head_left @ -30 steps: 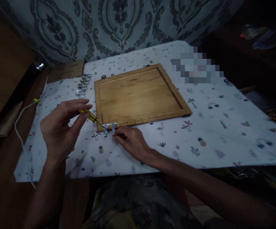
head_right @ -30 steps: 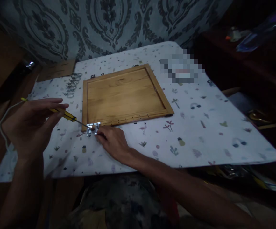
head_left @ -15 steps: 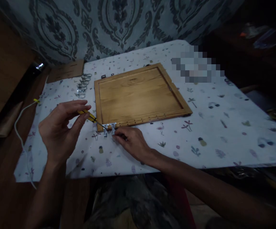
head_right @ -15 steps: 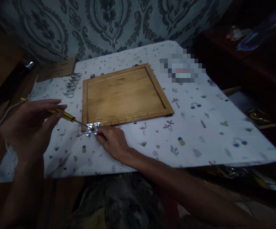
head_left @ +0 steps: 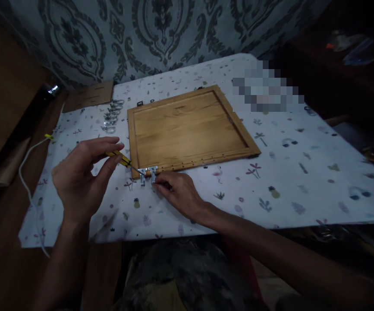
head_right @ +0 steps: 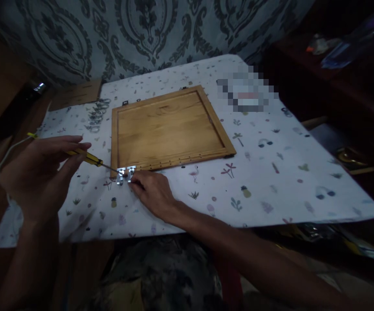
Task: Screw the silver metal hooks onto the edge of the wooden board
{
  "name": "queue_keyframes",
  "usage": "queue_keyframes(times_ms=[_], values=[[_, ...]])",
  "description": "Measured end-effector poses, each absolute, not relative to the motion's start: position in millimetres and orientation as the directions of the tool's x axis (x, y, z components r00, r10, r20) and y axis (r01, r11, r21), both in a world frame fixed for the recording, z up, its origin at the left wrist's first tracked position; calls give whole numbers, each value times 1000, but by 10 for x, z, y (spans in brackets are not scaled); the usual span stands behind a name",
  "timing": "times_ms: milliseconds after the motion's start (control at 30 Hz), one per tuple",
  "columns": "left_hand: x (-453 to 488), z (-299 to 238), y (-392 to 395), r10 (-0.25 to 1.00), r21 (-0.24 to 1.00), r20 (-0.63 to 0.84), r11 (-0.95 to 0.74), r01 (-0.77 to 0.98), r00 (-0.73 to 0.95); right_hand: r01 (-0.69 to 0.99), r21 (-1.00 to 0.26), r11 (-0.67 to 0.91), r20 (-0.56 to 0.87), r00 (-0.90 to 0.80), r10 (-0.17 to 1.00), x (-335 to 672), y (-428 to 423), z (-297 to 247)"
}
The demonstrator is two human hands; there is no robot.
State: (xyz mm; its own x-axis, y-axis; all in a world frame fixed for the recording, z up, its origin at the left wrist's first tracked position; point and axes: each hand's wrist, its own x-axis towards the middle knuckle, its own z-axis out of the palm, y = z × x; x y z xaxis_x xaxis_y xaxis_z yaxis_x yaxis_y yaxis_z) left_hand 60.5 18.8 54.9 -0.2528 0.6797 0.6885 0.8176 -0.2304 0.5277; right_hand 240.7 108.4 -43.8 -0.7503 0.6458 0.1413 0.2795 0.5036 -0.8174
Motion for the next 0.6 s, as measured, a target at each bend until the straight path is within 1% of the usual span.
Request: queue_keyframes(times_ms=[133, 267, 433, 600], values=[[623, 562, 190, 695, 488, 695, -265, 832, -186, 299, -813, 500, 120, -754, 646, 2406, 1085, -425], [631, 559, 200, 725, 504, 657, -221, 835, -204, 303, -813, 497, 118, -750, 651, 2410, 1081, -416], [624, 556, 212, 700, 486, 692, -273, 831, -175, 290, -815, 501, 130, -751, 647, 2415, 1084, -429], [624, 570, 190, 731, 499, 661, -256, 828, -172, 285, -811, 510, 145, -748, 648, 2409, 1089, -456]])
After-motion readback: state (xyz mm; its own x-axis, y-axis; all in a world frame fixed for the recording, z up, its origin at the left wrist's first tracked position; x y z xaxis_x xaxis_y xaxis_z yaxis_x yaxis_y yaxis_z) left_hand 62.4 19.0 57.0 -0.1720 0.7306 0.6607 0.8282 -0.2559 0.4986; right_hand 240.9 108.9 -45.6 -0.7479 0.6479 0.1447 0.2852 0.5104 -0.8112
